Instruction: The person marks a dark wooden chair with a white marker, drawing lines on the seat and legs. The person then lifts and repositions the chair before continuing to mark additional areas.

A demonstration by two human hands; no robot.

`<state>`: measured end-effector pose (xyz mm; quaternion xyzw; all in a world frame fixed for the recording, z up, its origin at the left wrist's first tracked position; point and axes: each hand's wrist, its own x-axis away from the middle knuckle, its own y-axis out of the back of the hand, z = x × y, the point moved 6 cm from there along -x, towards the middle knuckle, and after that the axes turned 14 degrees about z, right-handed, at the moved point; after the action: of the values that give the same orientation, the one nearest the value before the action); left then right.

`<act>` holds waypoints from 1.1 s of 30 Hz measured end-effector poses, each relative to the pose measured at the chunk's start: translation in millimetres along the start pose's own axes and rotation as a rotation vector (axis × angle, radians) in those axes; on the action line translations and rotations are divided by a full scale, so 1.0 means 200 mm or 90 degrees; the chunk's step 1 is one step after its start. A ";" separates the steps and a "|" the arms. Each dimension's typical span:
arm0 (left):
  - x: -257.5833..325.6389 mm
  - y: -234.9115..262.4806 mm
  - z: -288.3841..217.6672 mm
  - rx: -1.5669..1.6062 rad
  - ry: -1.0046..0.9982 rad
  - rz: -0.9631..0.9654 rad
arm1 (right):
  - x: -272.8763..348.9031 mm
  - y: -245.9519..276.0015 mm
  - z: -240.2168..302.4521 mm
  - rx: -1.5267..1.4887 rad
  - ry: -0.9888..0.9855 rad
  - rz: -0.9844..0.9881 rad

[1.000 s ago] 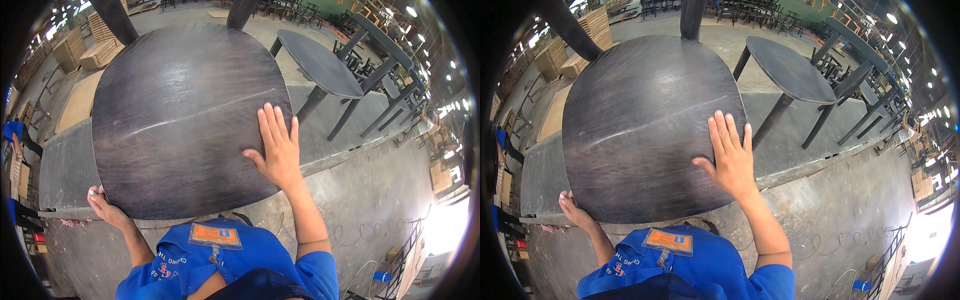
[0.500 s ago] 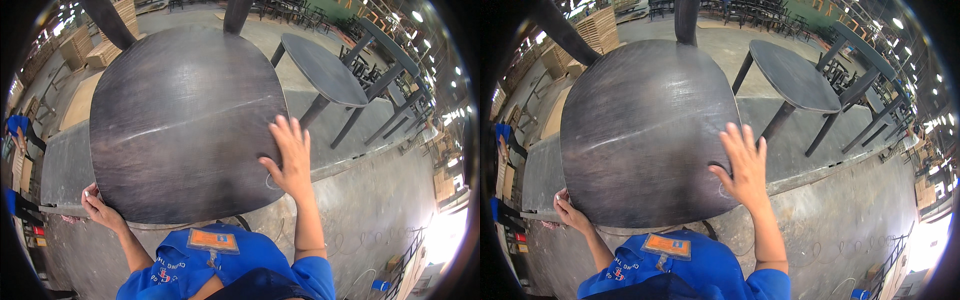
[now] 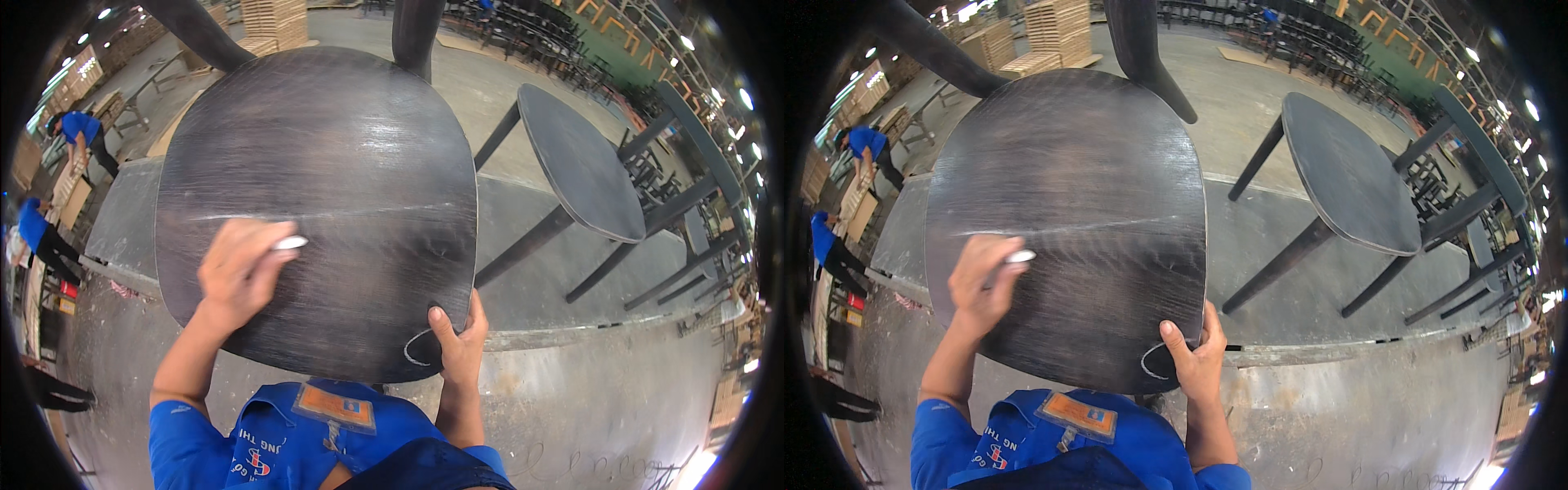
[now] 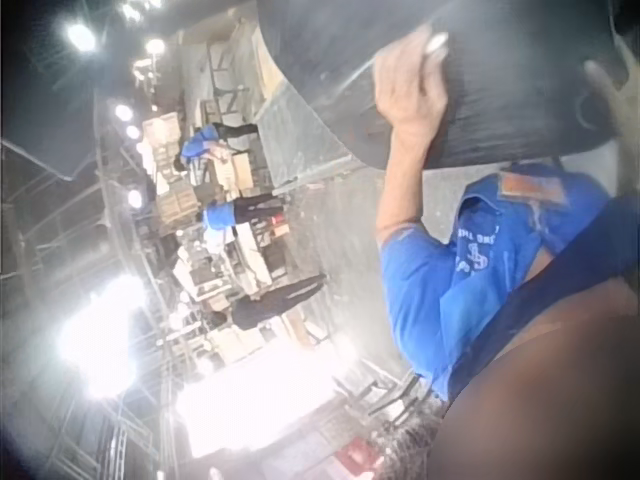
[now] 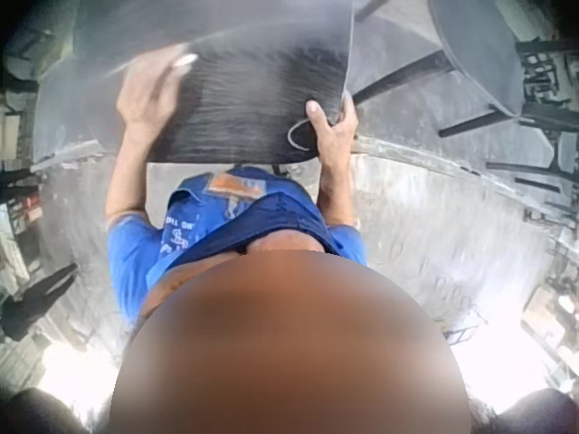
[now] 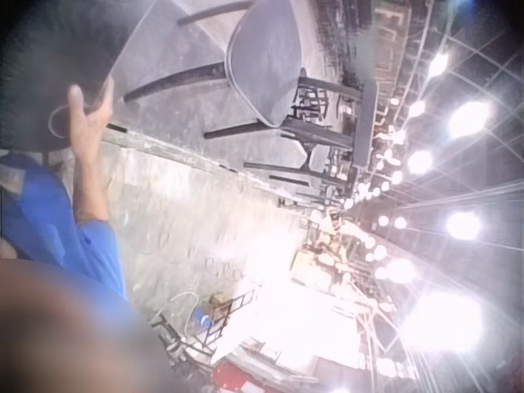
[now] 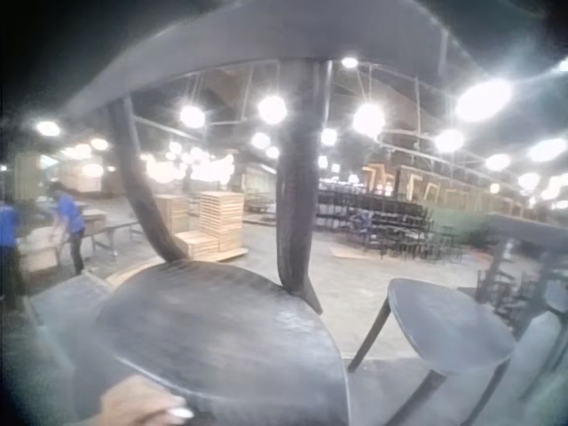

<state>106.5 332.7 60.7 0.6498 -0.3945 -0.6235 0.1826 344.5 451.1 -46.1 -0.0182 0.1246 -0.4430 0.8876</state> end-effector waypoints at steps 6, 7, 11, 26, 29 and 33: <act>-0.38 -0.27 -0.28 0.065 -0.107 -0.031 | 0.05 -0.01 -0.03 -0.056 0.000 0.016; -0.39 -0.29 -0.30 0.062 -0.100 -0.030 | 0.05 -0.01 -0.03 -0.057 0.005 0.021; -0.39 -0.31 -0.34 0.038 -0.090 -0.036 | 0.06 -0.03 -0.03 -0.054 0.004 0.027; -0.46 -0.40 -0.44 -0.058 -0.183 -0.037 | 0.06 -0.05 -0.03 -0.019 0.020 0.017; -0.46 -0.40 -0.43 -0.088 -0.193 -0.038 | 0.06 -0.05 -0.03 -0.006 0.016 0.022; -0.40 -0.34 -0.34 -0.137 -0.177 -0.024 | 0.05 -0.05 -0.03 -0.010 0.022 0.016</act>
<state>198.9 417.7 74.7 0.5415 -0.3349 -0.7491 0.1830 341.7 437.9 -51.7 -0.0158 0.1436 -0.4309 0.8907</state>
